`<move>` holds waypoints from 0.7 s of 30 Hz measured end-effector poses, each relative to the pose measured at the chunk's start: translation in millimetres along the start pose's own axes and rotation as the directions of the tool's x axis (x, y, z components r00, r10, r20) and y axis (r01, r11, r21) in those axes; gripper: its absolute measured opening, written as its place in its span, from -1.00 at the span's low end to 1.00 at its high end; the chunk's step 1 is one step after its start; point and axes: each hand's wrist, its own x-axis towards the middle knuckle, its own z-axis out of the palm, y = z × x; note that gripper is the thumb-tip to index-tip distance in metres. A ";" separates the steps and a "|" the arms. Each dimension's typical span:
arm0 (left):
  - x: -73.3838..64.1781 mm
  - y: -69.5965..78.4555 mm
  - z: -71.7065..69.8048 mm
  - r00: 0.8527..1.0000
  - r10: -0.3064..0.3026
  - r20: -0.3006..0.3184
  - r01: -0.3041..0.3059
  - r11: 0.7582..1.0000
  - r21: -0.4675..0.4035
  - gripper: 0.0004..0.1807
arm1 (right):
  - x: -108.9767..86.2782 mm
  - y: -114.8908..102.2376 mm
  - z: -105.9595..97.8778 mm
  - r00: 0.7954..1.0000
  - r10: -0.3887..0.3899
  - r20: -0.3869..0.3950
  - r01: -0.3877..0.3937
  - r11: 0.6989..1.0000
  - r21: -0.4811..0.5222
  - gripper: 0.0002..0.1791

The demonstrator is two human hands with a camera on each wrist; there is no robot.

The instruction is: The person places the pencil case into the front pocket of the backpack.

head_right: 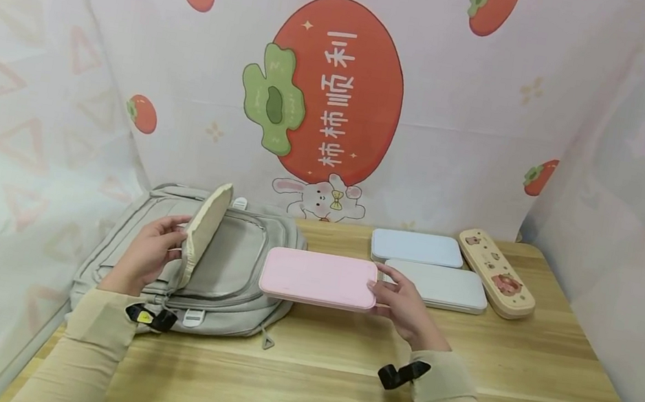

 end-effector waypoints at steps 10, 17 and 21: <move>0.4 2.2 -3.4 1.000 0.009 -0.012 -0.009 1.000 -0.028 -0.50 | 15.3 1.5 28.6 1.000 0.012 0.027 -0.012 1.000 0.011 -0.31; 0.8 2.8 -4.4 1.000 -0.003 -0.016 0.002 0.999 -0.045 -0.50 | 23.3 0.4 45.5 1.000 0.017 0.022 -0.018 0.999 0.041 -0.31; 0.7 3.1 -4.3 1.000 -0.002 -0.013 0.001 0.998 -0.059 -0.49 | 28.2 -1.2 54.6 1.000 0.017 0.013 -0.018 0.999 0.042 -0.32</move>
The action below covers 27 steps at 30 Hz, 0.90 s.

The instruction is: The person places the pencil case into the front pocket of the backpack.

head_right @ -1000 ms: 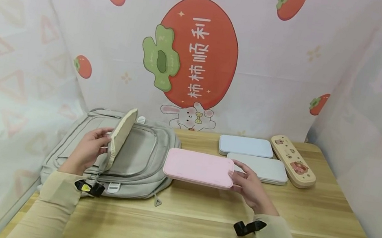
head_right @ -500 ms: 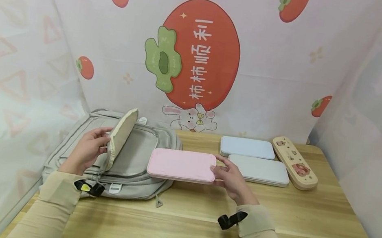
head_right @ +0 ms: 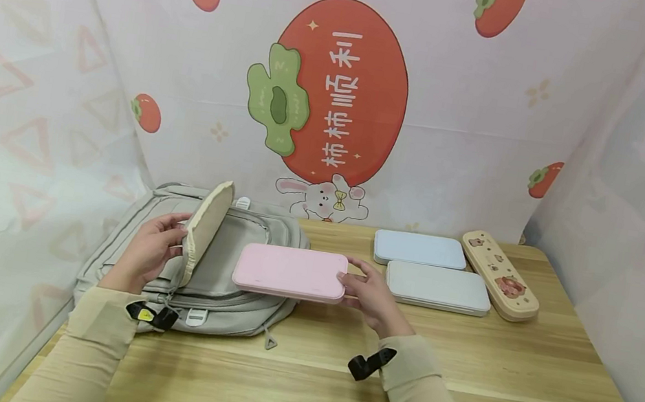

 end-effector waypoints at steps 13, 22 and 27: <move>-0.3 0.5 -1.8 1.000 0.001 -0.016 -0.002 1.000 -0.019 -0.50 | 15.5 -0.9 31.0 0.999 0.035 -0.037 -0.034 0.999 0.037 -0.38; 0.2 0.3 -1.2 1.000 0.000 -0.022 -0.001 0.999 -0.043 -0.49 | 31.3 5.5 52.9 0.995 0.071 -0.066 -0.070 0.997 0.020 -0.41; -0.1 0.2 -0.5 1.000 -0.001 -0.021 0.000 1.000 -0.029 -0.50 | 34.4 7.7 64.1 0.992 0.102 -0.076 -0.101 0.995 0.014 -0.43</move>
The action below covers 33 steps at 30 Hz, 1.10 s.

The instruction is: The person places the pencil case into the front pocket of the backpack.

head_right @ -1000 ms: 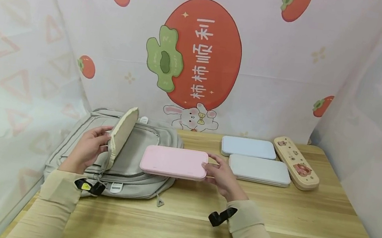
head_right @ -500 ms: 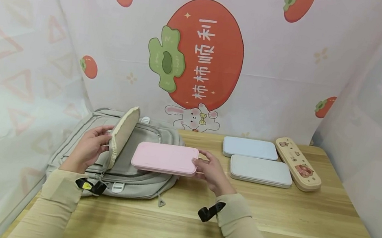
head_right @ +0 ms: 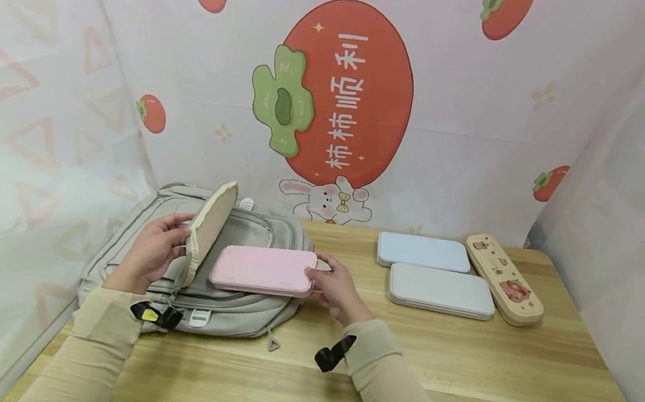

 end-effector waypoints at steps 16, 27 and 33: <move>1.5 1.8 -3.2 1.000 0.016 0.003 -0.016 1.000 -0.011 -0.50 | 3.0 -2.3 47.9 0.999 -0.006 0.033 0.006 1.000 0.015 -0.41; 1.4 -0.5 -1.9 1.000 0.009 0.007 -0.009 1.000 -0.028 -0.51 | 8.8 -2.1 69.3 0.998 0.011 0.068 -0.013 1.000 0.028 -0.41; 2.0 -0.6 -0.7 1.000 0.004 0.004 -0.004 0.999 -0.044 -0.51 | 12.8 -3.4 80.6 0.998 0.014 0.064 -0.014 1.000 0.000 -0.42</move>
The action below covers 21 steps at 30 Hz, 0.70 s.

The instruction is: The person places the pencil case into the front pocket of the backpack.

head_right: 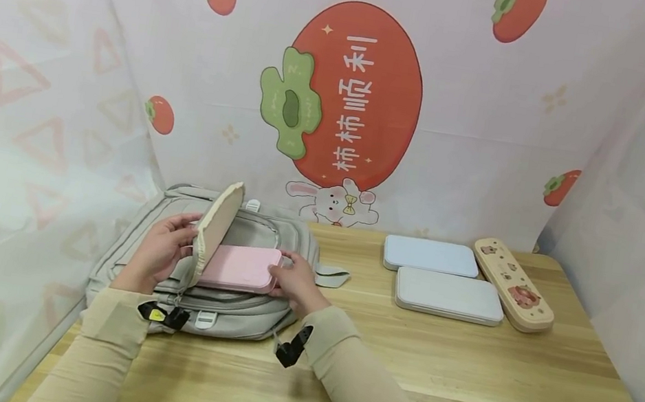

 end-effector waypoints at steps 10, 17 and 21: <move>-0.4 -2.1 4.9 1.000 0.019 0.006 -0.019 1.000 0.009 -0.51 | 10.8 0.7 22.5 1.000 -0.016 0.010 0.017 0.999 -0.049 -0.37; -3.3 -4.0 6.2 1.000 0.024 -0.018 -0.024 1.000 0.000 -0.51 | 14.5 1.2 41.4 1.000 -0.018 0.021 0.019 0.999 -0.050 -0.33; -4.0 -3.7 7.4 1.000 0.024 -0.015 -0.024 1.000 -0.008 -0.51 | 16.3 3.4 48.3 1.000 -0.027 -0.002 0.027 0.999 -0.046 -0.32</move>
